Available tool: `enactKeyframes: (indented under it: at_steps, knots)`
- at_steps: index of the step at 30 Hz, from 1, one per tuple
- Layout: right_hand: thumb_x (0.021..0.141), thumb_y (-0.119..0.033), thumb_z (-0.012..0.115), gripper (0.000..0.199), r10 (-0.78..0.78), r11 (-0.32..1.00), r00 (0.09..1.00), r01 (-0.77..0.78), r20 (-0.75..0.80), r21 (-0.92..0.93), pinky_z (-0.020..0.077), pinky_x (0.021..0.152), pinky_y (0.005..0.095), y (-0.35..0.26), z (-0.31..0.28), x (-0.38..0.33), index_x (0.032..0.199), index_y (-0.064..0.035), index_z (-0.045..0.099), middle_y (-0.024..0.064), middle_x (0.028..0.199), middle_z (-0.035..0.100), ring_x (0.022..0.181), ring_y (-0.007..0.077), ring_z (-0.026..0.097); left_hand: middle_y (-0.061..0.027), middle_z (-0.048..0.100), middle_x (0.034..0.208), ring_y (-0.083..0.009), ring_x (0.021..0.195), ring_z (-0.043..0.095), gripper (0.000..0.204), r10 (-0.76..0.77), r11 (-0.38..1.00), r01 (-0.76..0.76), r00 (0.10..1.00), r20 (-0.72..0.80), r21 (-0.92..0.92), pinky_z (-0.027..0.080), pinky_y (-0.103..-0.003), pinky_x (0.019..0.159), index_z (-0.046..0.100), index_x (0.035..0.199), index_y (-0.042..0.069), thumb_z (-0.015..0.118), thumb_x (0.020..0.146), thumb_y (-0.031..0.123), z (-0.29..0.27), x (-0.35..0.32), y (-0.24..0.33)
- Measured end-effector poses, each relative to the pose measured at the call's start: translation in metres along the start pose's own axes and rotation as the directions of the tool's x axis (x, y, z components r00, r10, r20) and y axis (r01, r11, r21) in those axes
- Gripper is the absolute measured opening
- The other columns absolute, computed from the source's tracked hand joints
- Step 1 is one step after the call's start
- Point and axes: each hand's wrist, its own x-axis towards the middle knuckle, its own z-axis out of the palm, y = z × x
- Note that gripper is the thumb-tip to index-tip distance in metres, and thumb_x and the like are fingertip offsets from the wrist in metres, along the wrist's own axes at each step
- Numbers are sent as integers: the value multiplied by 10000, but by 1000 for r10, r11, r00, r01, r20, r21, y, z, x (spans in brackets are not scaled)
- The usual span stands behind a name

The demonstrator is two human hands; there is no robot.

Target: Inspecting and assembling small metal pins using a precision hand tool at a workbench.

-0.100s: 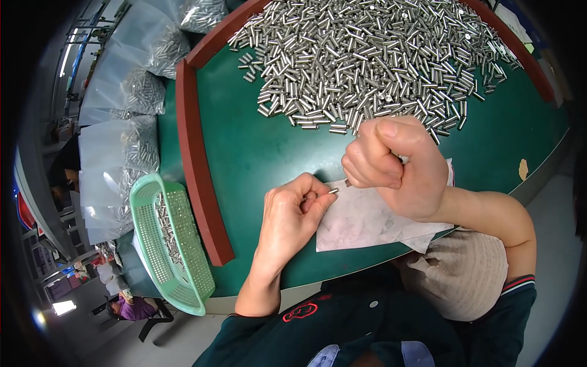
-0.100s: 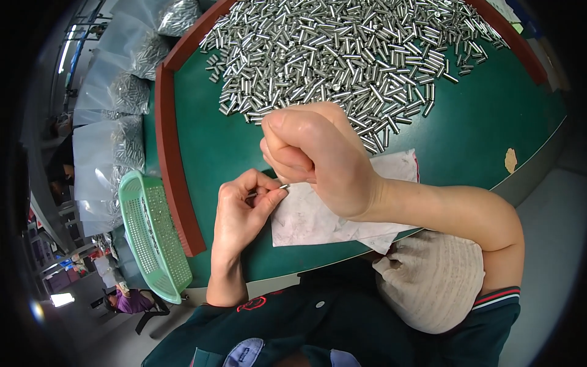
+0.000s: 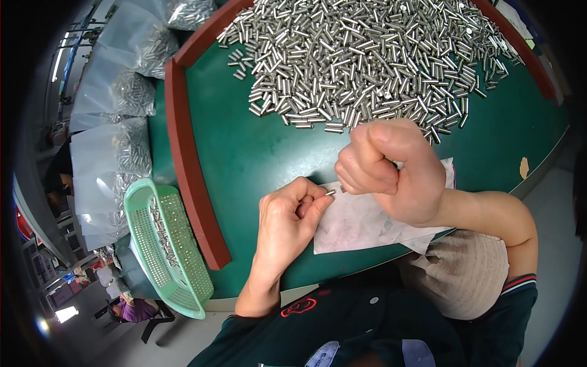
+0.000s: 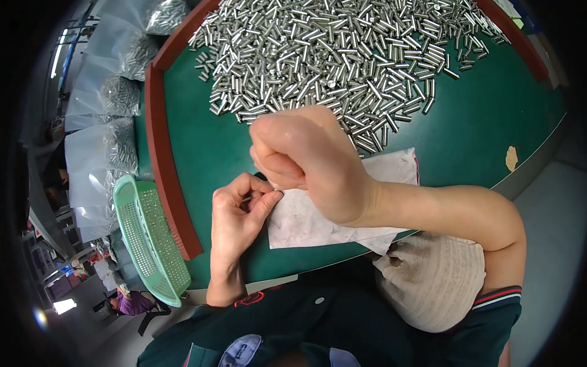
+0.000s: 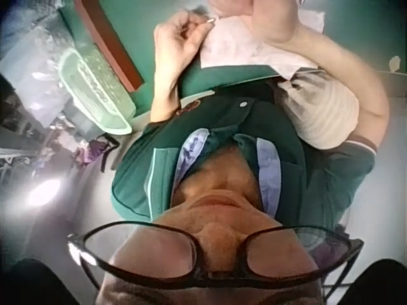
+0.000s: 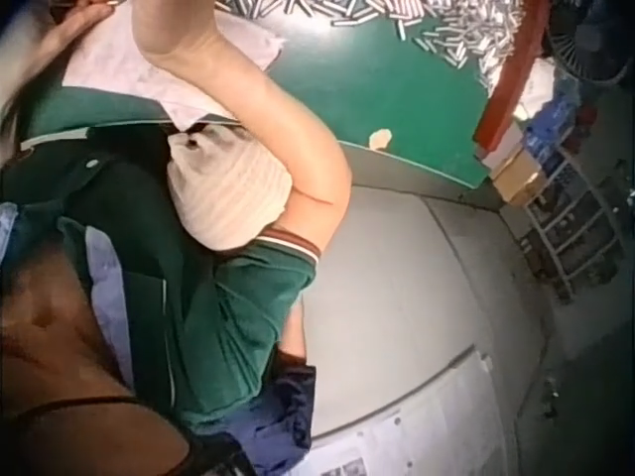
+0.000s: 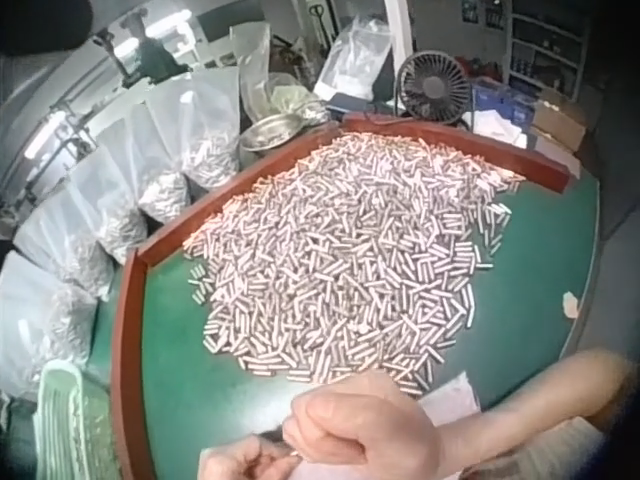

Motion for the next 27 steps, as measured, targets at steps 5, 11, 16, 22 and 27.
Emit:
enactKeyframes:
  at_steps: [5,11,16,22,27]
  knots:
    - [865,-198,340,398,1,999,1000,-2,-11,-33,191,430,259,3,5,-5,486,-98,272,-26,431,249,410,93,208,-41,393,479,-132,415,362,101,77,997,-78,996,-37,-9,328,-264,407,566,681,1,666,675,17,2,-1,-1]
    - [860,-212,371,417,30,997,997,-34,-64,-62,196,441,263,5,2,-15,472,-93,272,-21,433,254,413,105,217,-40,402,478,-136,414,367,96,74,997,-74,996,-55,-7,332,-265,410,578,686,7,671,670,21,4,-2,-7]
    - [879,-282,359,421,-103,994,995,102,-8,-26,189,430,253,2,-3,-13,505,-103,285,-34,429,256,411,90,203,-38,394,472,-121,414,355,98,81,997,-81,995,-60,-5,326,-260,408,572,686,2,668,674,15,5,-1,-5]
    - [864,-265,342,401,-103,994,995,103,-9,28,191,423,253,8,4,-7,500,-107,283,-30,419,267,404,94,208,-26,354,460,-100,409,318,95,89,996,-91,993,-80,-25,300,-248,395,565,685,-6,660,679,-1,7,-2,-8]
    - [857,-245,341,395,-75,997,993,75,-90,4,183,416,248,12,6,-12,493,-107,271,-26,418,262,401,89,197,-23,340,459,-97,416,309,94,79,997,-79,995,-66,-6,287,-250,393,567,679,-8,661,679,2,7,-1,-8]
